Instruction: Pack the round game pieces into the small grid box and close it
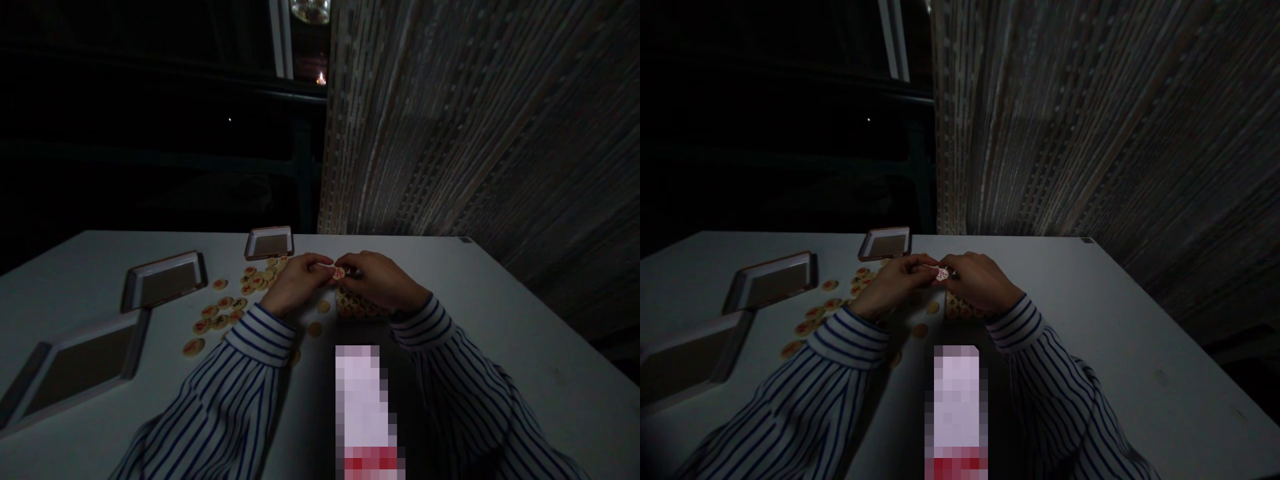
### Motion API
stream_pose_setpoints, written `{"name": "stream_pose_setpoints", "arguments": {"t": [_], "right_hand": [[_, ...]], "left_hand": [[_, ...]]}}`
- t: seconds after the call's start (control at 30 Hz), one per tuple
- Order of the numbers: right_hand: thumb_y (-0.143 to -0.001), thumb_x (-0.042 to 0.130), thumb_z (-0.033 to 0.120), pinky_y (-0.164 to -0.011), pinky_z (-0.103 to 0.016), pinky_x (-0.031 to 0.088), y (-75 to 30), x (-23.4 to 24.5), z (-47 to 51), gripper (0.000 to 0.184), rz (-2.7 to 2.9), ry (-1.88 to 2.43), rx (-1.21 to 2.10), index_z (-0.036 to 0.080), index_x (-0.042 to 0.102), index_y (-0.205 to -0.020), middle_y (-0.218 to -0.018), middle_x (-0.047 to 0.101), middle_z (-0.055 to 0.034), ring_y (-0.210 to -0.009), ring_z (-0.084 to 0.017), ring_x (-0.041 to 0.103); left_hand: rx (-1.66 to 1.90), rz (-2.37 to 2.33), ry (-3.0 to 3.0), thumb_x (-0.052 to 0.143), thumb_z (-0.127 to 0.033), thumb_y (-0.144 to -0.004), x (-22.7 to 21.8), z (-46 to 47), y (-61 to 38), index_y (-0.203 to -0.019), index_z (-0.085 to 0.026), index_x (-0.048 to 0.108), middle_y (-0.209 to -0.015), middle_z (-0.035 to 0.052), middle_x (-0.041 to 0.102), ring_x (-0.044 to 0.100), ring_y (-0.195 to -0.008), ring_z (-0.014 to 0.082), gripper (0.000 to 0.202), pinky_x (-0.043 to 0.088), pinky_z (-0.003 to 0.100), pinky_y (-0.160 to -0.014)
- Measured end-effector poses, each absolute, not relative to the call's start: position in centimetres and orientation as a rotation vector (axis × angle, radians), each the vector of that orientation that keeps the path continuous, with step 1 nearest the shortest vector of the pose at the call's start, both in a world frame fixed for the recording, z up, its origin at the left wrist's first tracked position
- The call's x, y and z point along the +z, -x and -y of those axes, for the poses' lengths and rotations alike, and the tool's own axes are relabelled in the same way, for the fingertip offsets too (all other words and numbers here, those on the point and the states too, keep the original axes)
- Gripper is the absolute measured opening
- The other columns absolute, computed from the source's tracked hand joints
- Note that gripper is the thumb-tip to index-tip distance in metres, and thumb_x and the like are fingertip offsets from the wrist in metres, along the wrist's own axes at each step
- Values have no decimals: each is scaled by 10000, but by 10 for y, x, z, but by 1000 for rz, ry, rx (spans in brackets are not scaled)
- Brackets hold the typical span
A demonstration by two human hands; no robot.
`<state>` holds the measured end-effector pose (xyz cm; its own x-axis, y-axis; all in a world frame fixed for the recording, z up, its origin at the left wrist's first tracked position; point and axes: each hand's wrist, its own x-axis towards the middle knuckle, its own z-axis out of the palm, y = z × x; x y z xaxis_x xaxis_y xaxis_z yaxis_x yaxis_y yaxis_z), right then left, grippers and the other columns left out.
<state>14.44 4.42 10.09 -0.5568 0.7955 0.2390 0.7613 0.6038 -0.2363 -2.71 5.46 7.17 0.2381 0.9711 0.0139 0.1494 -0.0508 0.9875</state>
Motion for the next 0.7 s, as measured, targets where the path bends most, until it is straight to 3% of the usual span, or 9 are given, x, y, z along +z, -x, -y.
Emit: {"name": "stream_pose_setpoints", "arguments": {"t": [0.37, 0.7], "right_hand": [[-804, 494, 287, -739, -287, 368, -143, 95, -49, 278, 2555, 1210, 89, 144, 602, -1017, -944, 637, -84, -882, -185, 539], [-792, 478, 295, -762, -281, 377, -146, 94, -50, 312, 2644, 1273, 18, 165, 603, -1047, -986, 645, -84, -899, -199, 566]], "left_hand": [[902, -1092, -1450, 623, -248, -668, 70, -57, 28, -941, -127, 565, -679, 24, 656, 611, -663, 131, 304, 439, 233, -610], [892, -1167, -1539, 631, -348, -663, 80, -59, 48, -975, -145, 573, -734, 32, 646, 609, -712, 154, 377, 447, 255, -612]]}}
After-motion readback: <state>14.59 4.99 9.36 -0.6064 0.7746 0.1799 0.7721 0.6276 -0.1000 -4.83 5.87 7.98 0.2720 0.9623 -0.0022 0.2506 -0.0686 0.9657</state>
